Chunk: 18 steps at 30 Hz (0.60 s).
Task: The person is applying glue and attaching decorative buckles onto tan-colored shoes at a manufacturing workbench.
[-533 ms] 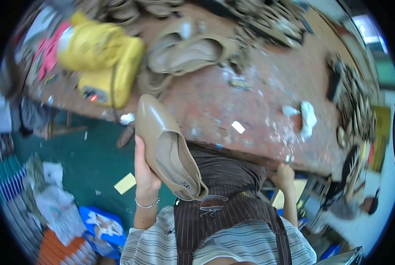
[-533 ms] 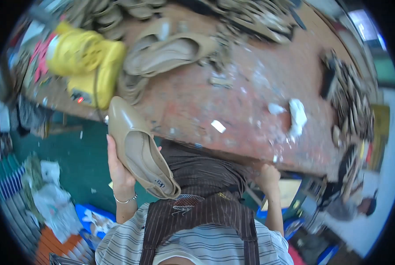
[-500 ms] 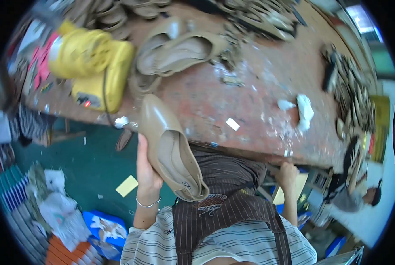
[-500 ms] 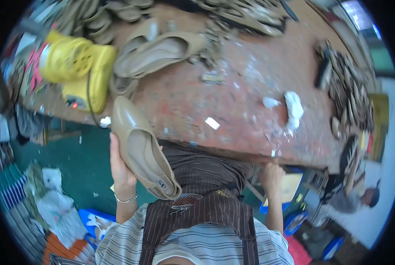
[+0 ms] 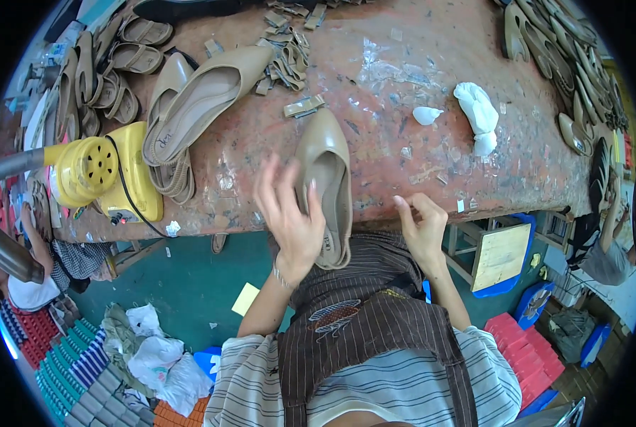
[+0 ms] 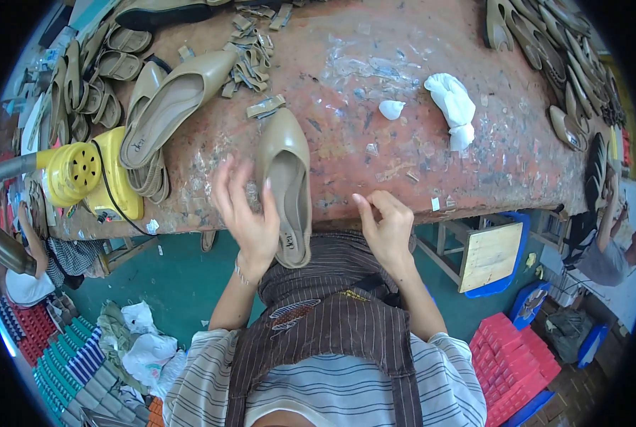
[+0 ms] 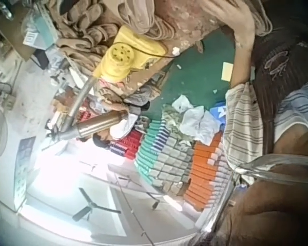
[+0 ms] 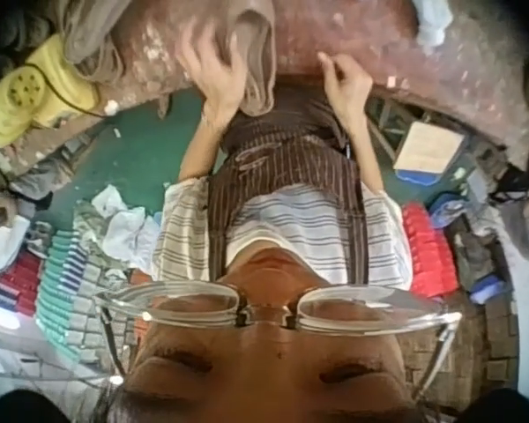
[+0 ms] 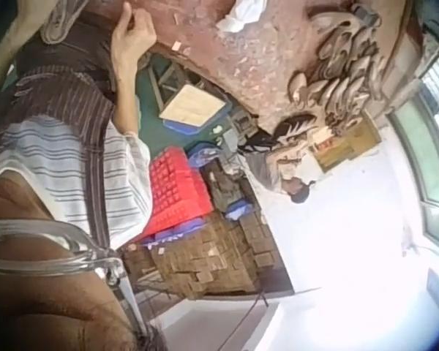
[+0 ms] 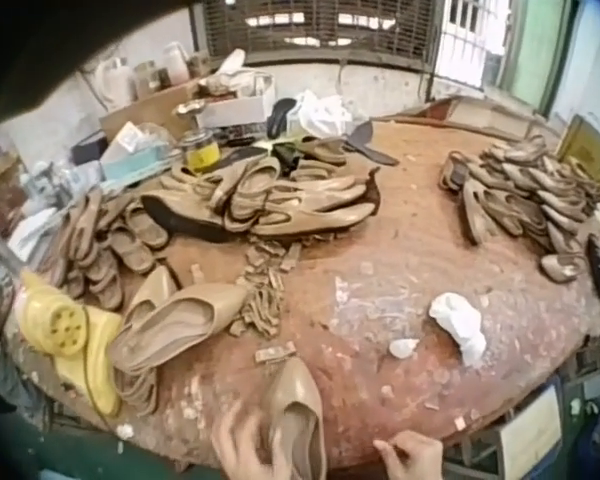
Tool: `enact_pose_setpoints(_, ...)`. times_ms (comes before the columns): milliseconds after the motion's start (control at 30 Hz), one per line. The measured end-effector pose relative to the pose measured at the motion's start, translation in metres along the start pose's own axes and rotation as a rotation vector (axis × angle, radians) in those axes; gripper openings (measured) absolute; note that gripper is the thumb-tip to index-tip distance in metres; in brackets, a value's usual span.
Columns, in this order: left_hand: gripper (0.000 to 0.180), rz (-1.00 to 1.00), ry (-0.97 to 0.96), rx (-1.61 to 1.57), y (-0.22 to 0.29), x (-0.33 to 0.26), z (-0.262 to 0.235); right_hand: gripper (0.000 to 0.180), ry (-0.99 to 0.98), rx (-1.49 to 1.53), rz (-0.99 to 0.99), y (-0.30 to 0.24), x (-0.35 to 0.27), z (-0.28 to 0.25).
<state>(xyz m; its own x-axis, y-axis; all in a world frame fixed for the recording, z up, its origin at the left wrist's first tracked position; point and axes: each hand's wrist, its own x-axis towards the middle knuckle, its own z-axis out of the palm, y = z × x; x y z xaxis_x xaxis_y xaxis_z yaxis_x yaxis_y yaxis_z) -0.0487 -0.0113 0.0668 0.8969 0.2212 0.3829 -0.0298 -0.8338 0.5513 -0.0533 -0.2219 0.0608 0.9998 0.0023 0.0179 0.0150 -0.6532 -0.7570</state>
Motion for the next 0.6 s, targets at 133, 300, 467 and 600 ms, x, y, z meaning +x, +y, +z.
enact_pose_setpoints(133, 0.039, 0.153, -0.444, -0.142, 0.013, -0.018, -0.002, 0.012, 0.137, 0.036, 0.115, 0.022, 0.014, -0.002)
enact_pose_setpoints(300, 0.064, 0.206, -0.623, 0.172, 0.015, 0.013, 0.035, 0.015, 0.247, 0.183, 0.16, 0.032, 0.042, -0.005)
enact_pose_setpoints(467, 0.064, 0.12, -0.672, 0.112, 0.016, 0.024, 0.044, 0.013, 0.289, 0.19, 0.131, 0.04, 0.043, -0.002)
enact_pose_setpoints(600, 0.049, 0.232, -0.588, 0.036, 0.02, 0.033, 0.007, 0.012, 0.246, -0.3, -0.063, 0.088, 0.024, -0.025)
